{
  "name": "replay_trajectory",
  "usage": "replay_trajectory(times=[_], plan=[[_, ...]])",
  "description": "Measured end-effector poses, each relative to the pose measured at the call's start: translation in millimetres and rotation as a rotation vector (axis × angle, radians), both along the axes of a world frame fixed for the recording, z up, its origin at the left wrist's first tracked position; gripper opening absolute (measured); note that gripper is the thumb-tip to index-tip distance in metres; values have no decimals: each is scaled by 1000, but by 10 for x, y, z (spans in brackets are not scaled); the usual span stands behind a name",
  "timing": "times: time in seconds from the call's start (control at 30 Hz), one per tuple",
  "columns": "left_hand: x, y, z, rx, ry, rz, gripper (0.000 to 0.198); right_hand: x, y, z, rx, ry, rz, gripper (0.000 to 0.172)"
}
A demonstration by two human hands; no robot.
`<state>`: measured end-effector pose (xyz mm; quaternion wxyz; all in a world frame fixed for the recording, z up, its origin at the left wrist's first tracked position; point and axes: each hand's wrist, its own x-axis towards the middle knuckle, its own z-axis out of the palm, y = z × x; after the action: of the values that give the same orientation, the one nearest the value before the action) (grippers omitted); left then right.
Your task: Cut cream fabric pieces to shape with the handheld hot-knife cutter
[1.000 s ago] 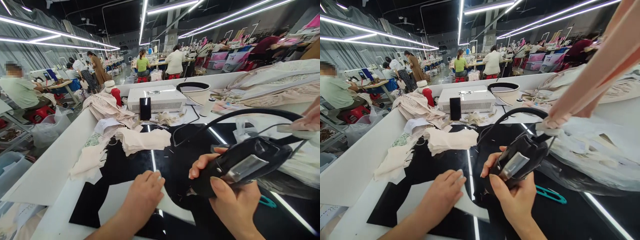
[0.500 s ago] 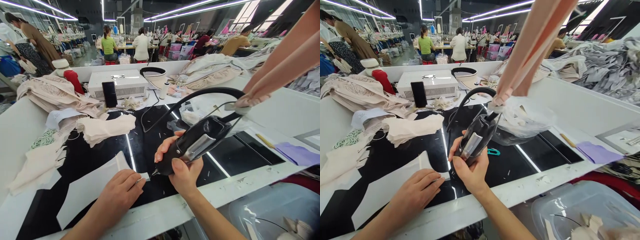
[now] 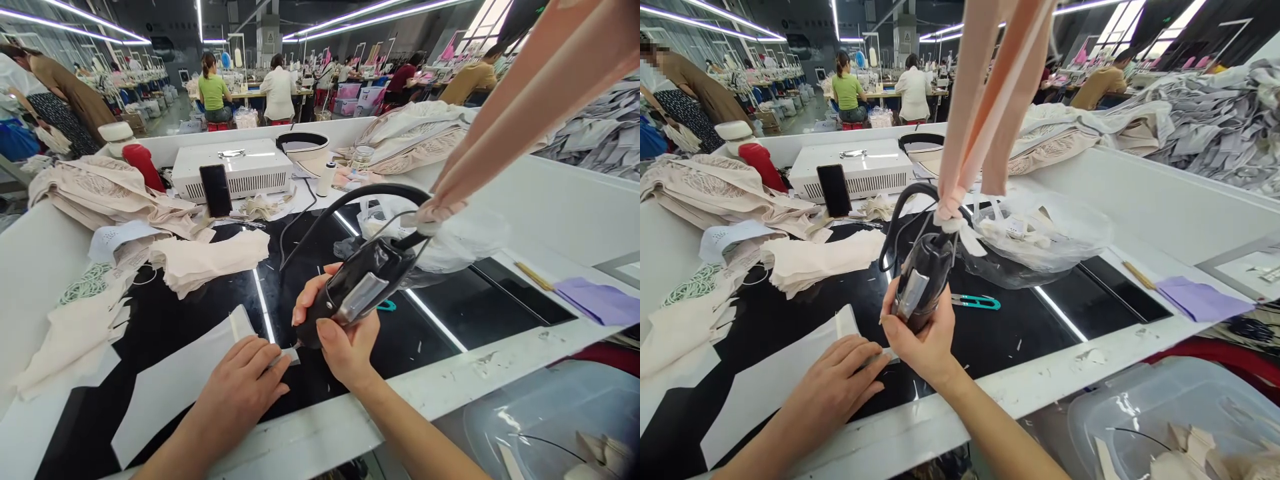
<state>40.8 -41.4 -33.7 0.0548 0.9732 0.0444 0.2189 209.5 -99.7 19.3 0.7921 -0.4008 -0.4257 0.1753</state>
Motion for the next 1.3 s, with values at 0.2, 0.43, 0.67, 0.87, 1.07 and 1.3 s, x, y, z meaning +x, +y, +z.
replay_trajectory(times=[0.2, 0.43, 0.67, 0.87, 1.07, 1.3], plan=[[-35, 32, -11, 8, 31, 49, 27, 5, -4, 1, 23, 8, 8, 45], [-33, 42, -8, 19, 31, 40, 28, 3, -7, -3, -28, 22, 12, 48], [-45, 39, -6, 42, 35, 32, 28, 18, 0, 37, -25, 58, 1, 51], [-48, 34, -5, 51, 40, 29, 27, -1, 2, 77, -39, 55, -7, 53], [-41, 35, -3, 54, 37, 29, 27, -9, -28, 25, -62, 13, 11, 47], [-45, 39, -19, 42, 15, 29, 27, -8, -21, 22, -30, 34, -1, 48]])
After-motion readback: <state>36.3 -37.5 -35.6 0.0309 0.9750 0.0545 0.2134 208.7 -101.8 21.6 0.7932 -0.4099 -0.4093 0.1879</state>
